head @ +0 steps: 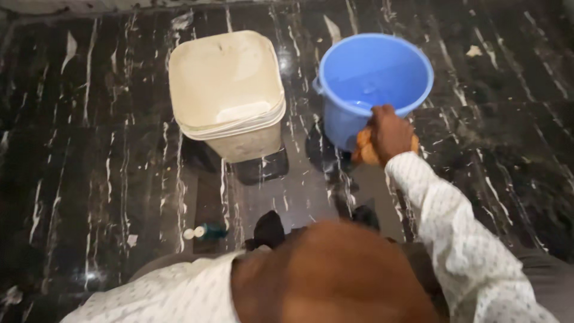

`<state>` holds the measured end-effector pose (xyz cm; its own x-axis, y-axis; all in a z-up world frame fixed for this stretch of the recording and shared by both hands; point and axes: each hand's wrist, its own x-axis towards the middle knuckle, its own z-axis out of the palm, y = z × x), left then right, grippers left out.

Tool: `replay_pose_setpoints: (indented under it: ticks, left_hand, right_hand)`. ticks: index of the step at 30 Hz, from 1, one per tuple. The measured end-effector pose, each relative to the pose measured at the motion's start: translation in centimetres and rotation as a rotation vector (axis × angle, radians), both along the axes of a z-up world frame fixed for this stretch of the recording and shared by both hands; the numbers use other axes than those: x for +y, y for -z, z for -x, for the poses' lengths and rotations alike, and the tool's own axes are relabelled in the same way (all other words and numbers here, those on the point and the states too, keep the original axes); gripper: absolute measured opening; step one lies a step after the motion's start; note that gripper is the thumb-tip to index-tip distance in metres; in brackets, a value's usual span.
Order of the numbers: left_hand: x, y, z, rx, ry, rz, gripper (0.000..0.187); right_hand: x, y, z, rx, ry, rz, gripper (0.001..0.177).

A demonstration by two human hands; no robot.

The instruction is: The person wipes the lid of a white bucket with an orange cloth, then scrubs the inside of a blue bucket with the same cloth. The person sits on the floor during the task.

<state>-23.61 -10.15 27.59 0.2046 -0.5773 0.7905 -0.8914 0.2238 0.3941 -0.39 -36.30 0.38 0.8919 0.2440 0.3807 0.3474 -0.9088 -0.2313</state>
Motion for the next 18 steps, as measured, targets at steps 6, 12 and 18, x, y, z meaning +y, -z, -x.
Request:
replay_pose_setpoints:
  ticks: [6, 12, 18]
  left_hand:
    - [-3.3, 11.6, -9.7, 0.048, -0.540, -0.184, 0.015]
    - [-1.0, 16.8, -12.2, 0.196, -0.860, -0.213, 0.024]
    - [0.8, 19.9, -12.6, 0.188, -0.862, -0.370, 0.027]
  right_hand:
    - [1.6, -3.7, 8.5, 0.040, -0.093, -0.092, 0.029]
    - [2.9, -2.8, 13.7, 0.193, -0.052, -0.040, 0.024]
    - [3.3, -1.2, 18.0, 0.236, -0.100, -0.126, 0.027]
